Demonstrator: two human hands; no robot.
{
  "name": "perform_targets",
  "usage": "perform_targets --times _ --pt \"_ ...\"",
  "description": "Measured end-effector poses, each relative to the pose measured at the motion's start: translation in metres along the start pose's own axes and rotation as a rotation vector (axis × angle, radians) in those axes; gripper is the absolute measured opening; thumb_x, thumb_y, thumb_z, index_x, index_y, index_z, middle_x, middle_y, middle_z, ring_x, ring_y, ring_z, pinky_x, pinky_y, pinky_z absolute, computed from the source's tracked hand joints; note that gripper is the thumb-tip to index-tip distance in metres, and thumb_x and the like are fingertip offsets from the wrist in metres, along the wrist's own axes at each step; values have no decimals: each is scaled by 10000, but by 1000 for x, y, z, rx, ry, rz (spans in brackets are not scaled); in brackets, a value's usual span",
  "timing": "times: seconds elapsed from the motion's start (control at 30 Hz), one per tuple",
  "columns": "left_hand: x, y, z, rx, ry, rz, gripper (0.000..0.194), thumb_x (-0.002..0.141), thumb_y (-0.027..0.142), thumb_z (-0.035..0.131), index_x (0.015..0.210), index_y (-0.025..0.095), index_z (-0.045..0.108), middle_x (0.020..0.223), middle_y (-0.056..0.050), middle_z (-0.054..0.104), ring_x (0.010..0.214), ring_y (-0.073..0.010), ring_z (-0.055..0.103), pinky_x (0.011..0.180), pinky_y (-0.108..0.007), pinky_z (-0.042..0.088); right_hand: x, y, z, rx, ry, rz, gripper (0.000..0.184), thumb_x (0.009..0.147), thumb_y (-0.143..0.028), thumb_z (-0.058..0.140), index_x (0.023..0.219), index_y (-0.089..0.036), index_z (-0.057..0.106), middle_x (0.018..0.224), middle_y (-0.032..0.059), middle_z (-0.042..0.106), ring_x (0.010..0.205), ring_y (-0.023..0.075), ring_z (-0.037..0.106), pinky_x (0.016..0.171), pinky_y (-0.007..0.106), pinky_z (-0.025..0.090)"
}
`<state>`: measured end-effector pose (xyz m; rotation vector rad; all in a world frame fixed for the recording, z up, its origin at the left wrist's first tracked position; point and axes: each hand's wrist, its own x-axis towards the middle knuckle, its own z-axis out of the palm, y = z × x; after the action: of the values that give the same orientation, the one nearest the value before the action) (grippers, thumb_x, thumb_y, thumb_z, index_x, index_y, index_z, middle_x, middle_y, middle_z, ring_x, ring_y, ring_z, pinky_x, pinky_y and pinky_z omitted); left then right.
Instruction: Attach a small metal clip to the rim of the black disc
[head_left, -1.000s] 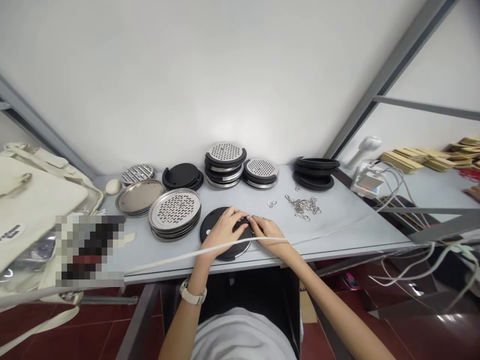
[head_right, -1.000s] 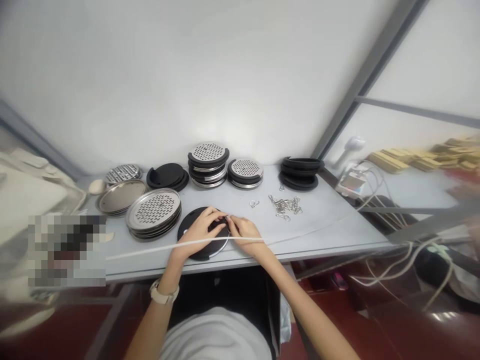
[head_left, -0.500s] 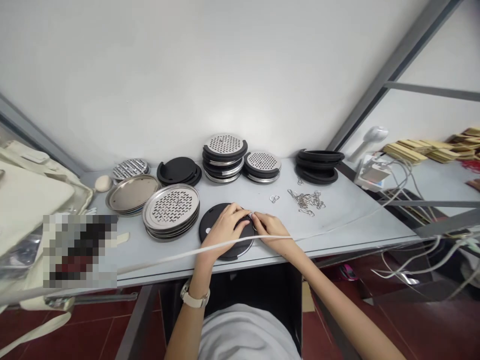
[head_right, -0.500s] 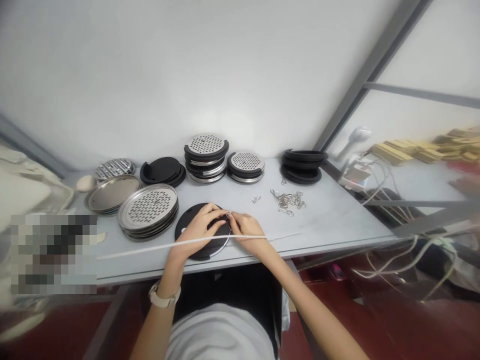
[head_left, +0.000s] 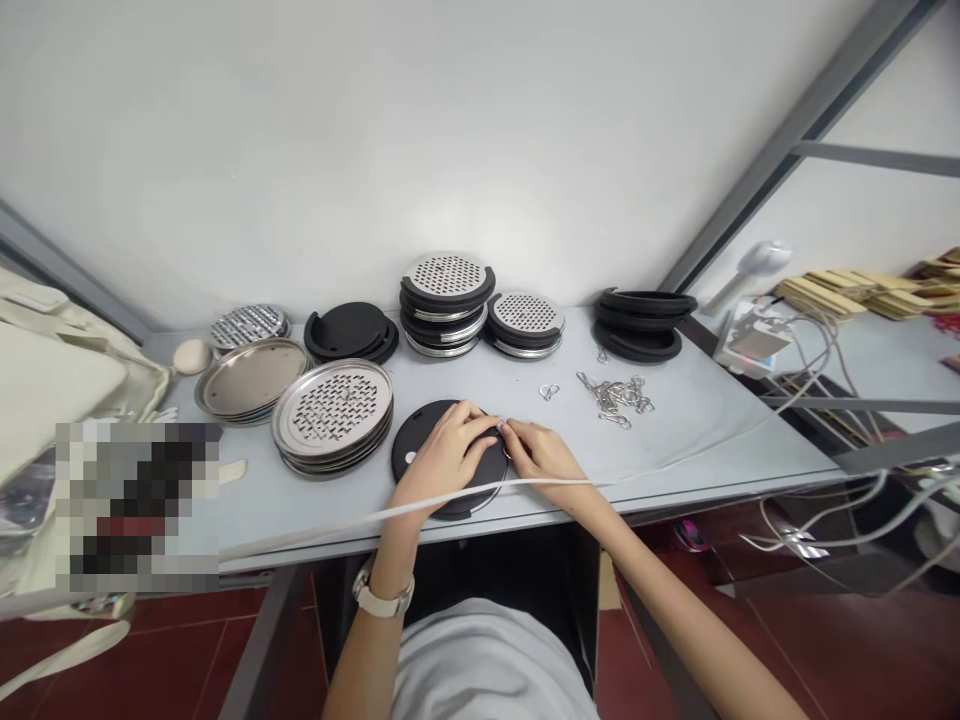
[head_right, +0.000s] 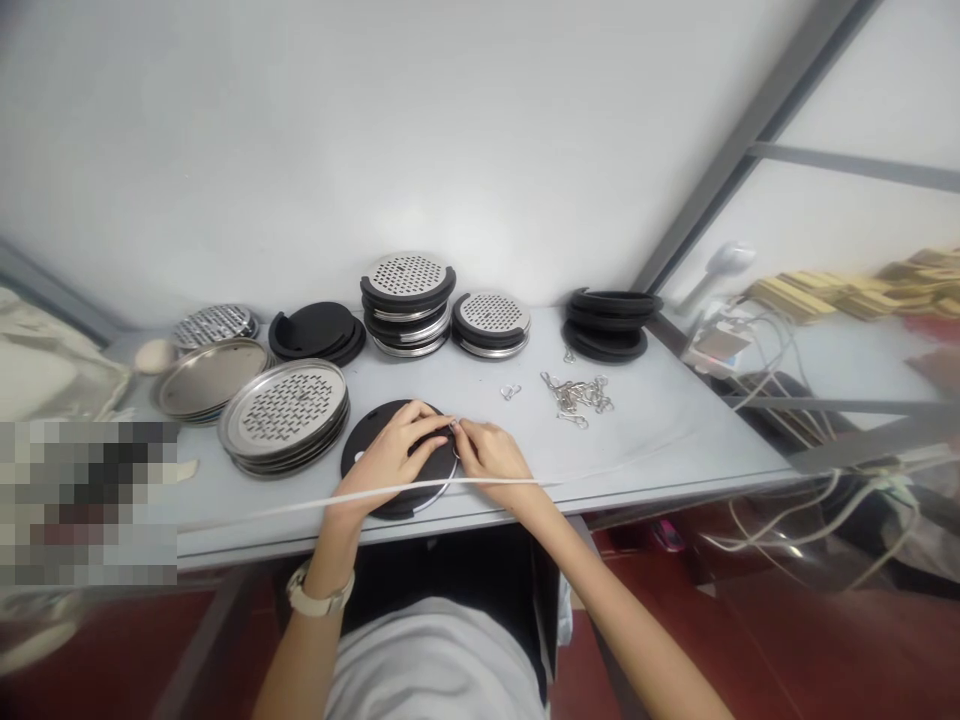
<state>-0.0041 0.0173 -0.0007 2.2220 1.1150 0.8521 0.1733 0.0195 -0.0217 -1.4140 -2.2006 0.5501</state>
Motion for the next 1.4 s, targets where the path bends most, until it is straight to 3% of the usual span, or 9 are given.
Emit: perform_targets --times 1.4 --pt "-1 0 -1 6 0 -17 276 943 162 416 1160 229 572 1007 -43 498 992 -183 490 933 -349 418 0 1 -2 61 4 7 326 959 -299 309 738 -186 519 654 12 570 577 125 485 584 229 328"
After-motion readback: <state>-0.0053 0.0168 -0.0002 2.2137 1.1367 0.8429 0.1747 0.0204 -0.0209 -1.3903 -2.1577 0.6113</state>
